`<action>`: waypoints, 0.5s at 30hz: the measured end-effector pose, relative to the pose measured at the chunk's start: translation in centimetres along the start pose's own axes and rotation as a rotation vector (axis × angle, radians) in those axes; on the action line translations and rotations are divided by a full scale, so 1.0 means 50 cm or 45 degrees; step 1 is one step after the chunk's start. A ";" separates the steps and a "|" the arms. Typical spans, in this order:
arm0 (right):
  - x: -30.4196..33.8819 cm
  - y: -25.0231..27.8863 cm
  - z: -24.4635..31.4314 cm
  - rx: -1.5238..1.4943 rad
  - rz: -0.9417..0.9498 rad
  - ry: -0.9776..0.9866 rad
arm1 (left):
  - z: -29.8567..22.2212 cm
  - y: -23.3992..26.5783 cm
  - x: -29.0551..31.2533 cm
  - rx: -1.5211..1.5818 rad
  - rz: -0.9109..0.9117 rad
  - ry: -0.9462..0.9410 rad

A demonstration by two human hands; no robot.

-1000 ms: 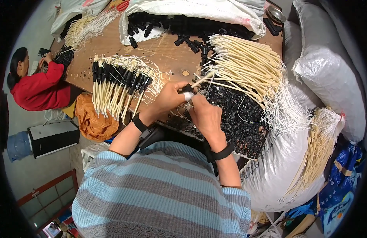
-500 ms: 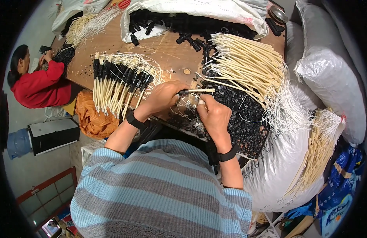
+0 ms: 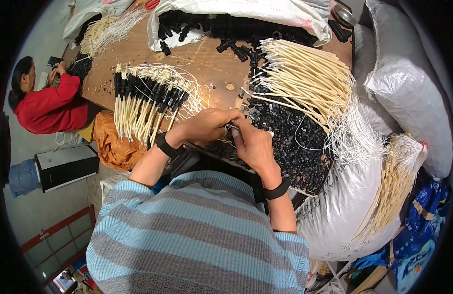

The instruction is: The person assembles components by hand, picking up a black plastic part and a white corded tube, fitting them together, and then sliding a small white ring over the connection. They repeat this process for each assembly, placing the finished pieces onto a growing pile on the table.

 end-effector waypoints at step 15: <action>0.018 0.000 -0.006 0.013 -0.080 -0.138 | 0.024 -0.017 -0.021 0.006 -0.602 -0.492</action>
Point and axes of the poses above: each hand's wrist, its own x-axis away from the middle knuckle, its own y-axis out of the back of the hand, z = x × y, the point moved 2 cm from there along -x, towards the middle knuckle, and after that the axes turned 7 degrees about -x, right-handed, at the moved point
